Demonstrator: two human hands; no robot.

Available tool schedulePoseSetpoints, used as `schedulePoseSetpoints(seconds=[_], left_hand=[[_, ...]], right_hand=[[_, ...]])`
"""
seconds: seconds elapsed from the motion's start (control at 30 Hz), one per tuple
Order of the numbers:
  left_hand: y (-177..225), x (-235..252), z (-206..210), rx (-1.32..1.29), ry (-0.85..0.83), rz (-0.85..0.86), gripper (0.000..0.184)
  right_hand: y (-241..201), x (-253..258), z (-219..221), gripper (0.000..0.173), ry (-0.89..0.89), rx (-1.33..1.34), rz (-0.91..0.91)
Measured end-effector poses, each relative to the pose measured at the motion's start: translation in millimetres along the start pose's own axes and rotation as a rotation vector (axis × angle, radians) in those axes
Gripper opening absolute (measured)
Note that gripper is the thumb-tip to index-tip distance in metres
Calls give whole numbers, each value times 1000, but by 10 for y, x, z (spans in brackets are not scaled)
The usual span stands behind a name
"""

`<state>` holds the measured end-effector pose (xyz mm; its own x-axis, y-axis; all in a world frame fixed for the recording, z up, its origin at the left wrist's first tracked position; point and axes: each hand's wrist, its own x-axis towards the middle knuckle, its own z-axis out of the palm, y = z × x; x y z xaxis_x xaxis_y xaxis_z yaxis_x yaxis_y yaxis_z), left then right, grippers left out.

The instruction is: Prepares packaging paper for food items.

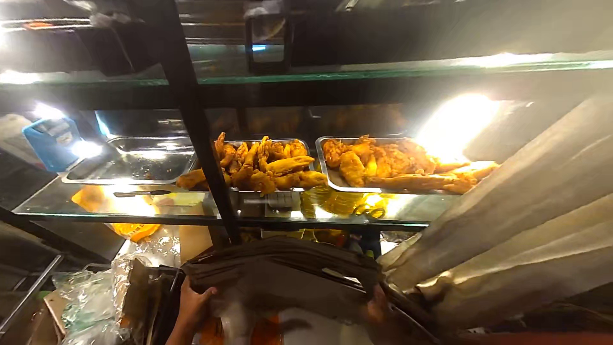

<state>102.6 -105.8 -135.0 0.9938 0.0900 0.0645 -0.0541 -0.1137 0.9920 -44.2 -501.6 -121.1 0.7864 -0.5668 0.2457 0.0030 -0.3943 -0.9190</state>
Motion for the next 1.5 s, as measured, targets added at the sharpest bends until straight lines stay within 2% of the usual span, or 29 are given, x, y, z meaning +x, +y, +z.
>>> schedulePoseSetpoints(seconds=[0.1, 0.17, 0.23, 0.3, 0.37, 0.43, 0.47, 0.53, 0.57, 0.67, 0.7, 0.73, 0.8, 0.87, 0.9, 0.97, 1.07, 1.13, 1.17, 1.2, 1.23, 1.3, 1.33, 1.4, 1.5], left_hand=[[96, 96, 129, -20, -59, -14, 117], [223, 171, 267, -60, -123, -50, 108], [242, 206, 353, -83, -204, 6, 98], [277, 190, 320, -41, -229, 59, 89], [340, 175, 280, -2, -212, 62, 84], [337, 173, 246, 2, -223, 87, 68], [350, 151, 233, -12, -230, 90, 59], [431, 23, 231, -25, -227, 92, 43], [473, -47, 237, -20, -223, 126, 42], [625, -257, 227, 65, -232, 309, 45], [687, -313, 217, 82, -248, 384, 42], [774, -352, 217, 79, -273, 453, 37], [956, -389, 214, 70, -341, 559, 28], [1149, -345, 204, 62, -407, 638, 28], [1292, -308, 204, 68, -439, 667, 31], [1703, -300, 142, 153, -438, 710, 39], [2164, -375, -312, 281, -155, 831, 64], [2049, -348, -693, 147, -10, 862, 76], [1906, -336, -764, 27, 5, 806, 82], [1764, -400, -731, -88, -14, 676, 82], [1703, -557, -590, -160, 10, 482, 73], [1760, -952, -313, -81, -47, 151, 77], [1827, -1048, -177, -76, -83, 77, 72], [1787, -999, 28, -149, -66, 57, 58], [1692, -837, 99, -158, -63, 93, 57]], right_hand=[[163, 83, 58, 96, -15, 41, -67], [126, 112, 97, 93, -25, 22, 18], [79, 114, 104, 89, -53, 50, 31], [101, 114, 39, 87, -66, 67, -38], [66, 156, -103, 98, -8, -17, -91], [-231, 255, -231, 100, 25, -231, -202], [-443, 305, -229, 94, 34, -361, -315], [-911, 313, -61, 78, -3, -557, -559], [-1102, 318, 75, 77, -66, -627, -656], [-1441, 393, 488, 107, -278, -790, -813], [-1527, 416, 567, 110, -371, -832, -802], [-1630, 444, 602, 104, -497, -850, -757], [-1816, 498, 548, 72, -811, -816, -564], [-1772, 544, 410, 42, -921, -667, -478], [-1677, 543, 350, 38, -887, -577, -483], [-1464, 480, 274, 35, -696, -357, -562], [-1513, 422, 81, 30, -482, -99, -526], [-1736, 380, -119, 34, -370, 20, -430], [-1833, 330, -217, 39, -304, 85, -386], [-1867, 270, -296, 45, -253, 150, -350], [-1873, 208, -335, 49, -225, 243, -321], [-1880, 35, -331, 51, -215, 405, -208], [-1881, -68, -300, 51, -213, 446, -147], [-1797, -252, -196, 49, -181, 480, -69], [-1635, -474, -34, 54, -117, 388, -75]])
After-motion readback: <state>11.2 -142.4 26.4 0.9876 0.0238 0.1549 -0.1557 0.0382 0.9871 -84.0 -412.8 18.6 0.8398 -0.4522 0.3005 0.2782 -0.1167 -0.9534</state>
